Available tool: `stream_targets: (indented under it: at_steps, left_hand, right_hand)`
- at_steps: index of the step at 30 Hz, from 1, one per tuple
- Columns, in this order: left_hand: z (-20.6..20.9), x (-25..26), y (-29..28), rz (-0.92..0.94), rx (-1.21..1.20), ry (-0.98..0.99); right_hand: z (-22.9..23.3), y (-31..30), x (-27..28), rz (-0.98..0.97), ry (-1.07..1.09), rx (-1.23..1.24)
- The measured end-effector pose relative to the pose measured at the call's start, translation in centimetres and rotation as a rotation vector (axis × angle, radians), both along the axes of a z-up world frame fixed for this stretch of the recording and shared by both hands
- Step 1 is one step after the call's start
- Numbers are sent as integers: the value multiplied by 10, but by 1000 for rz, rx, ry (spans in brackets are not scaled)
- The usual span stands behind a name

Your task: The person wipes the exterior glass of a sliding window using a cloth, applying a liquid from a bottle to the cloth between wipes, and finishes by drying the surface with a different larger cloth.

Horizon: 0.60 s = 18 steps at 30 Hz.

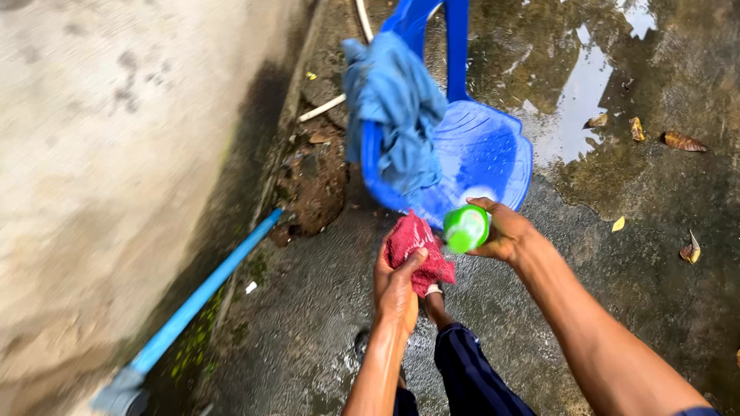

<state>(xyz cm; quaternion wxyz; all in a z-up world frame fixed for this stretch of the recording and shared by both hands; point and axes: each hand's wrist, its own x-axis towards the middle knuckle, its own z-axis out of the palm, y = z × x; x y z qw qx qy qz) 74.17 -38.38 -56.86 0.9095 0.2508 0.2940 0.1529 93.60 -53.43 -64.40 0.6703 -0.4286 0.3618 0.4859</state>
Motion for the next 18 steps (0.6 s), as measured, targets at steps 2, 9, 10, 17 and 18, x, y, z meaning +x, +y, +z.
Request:
stream_targets:
  at_steps: [2,9,10,17,18]
  left_hand:
    - [-12,29,-10,-40,-75,6]
    - [-48,113,-30,-92,-19,143]
    - [-53,119,-32,-109,-4,174]
    - [-82,156,-36,-139,65,336]
    - [-85,159,-35,-139,65,346]
  right_hand:
    - [-42,-9,36,33,1,-34]
    - [-151,-19,138,-61,153,118]
    - [-163,-19,148,-62,162,114]
    - [-244,-5,190,-242,245,203]
    - [-251,-5,190,-277,260,206]
